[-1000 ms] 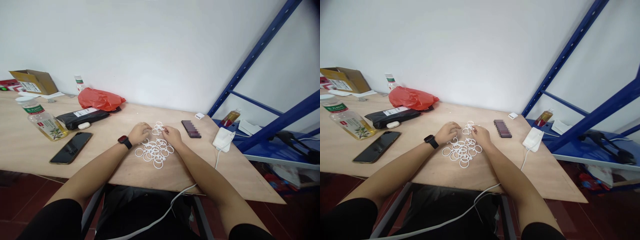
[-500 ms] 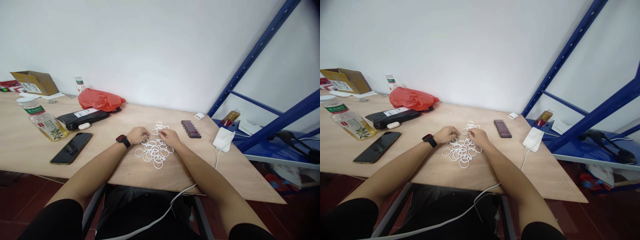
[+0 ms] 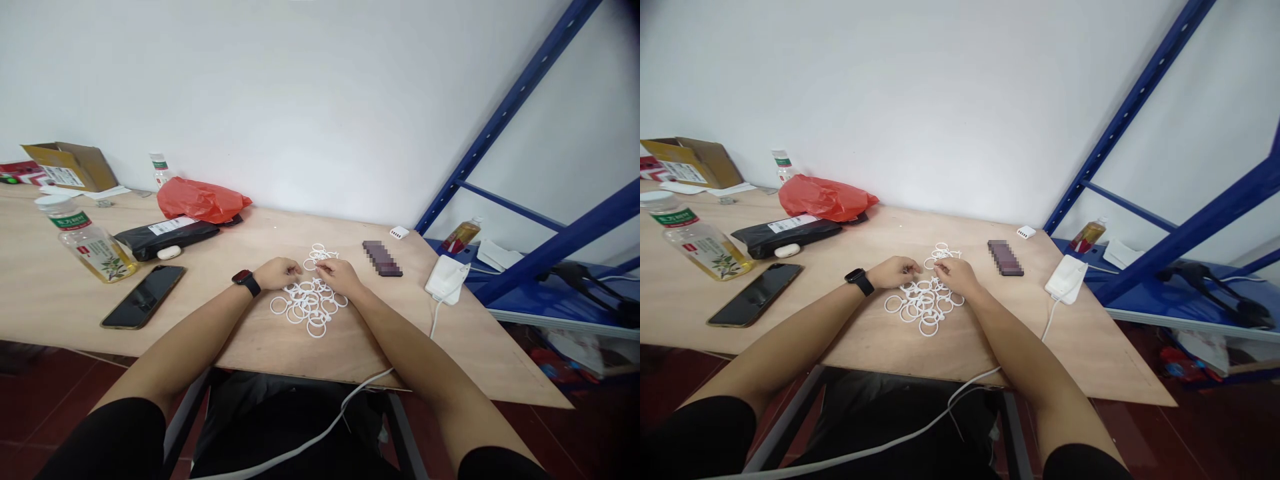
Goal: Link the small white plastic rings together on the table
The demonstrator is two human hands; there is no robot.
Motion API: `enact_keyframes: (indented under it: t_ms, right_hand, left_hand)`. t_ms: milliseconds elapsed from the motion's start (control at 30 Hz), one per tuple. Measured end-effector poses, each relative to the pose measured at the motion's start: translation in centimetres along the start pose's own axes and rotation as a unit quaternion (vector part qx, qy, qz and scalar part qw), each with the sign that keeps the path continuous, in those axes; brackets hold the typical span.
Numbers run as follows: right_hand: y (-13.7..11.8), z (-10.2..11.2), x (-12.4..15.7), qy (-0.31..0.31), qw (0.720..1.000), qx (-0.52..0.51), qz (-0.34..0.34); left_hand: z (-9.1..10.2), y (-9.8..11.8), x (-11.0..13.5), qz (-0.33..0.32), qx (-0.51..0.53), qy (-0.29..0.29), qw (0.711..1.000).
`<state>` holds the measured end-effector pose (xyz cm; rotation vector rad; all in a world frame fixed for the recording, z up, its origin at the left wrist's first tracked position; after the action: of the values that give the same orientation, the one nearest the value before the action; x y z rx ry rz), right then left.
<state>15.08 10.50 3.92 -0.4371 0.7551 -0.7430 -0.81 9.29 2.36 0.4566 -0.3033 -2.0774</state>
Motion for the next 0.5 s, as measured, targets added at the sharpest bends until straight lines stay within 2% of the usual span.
enact_keyframes:
  t_ms: [100,200,367,500]
  right_hand:
    - [-0.3,-0.1,0.0,-0.006,1.000,0.000,0.011]
    - [-0.7,-0.2,0.0,-0.015,0.999,0.003,0.028]
    - [-1.6,-0.4,0.0,-0.024,0.998,-0.001,0.055]
    - [-2.2,-0.9,0.0,-0.048,0.996,-0.011,0.078]
  left_hand:
    - [-0.1,-0.3,-0.2,-0.001,0.067,0.012,0.998]
    - [0.1,-0.7,-0.4,0.014,0.145,0.053,0.988]
    - [0.9,-1.2,-0.5,0.055,0.245,0.121,0.960]
    - [1.5,-0.5,-0.5,0.037,0.321,0.171,0.931]
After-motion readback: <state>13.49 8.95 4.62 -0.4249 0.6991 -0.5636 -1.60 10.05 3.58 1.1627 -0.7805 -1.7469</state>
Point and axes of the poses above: each hand's wrist, its own x-axis away from the middle knuckle, its own z-axis out of the back of the hand, y = z × x, the point moved 8 cm from there along -x, towards the middle knuckle, and after that the axes turned 15 degrees about -x, right-handed, at the moved point
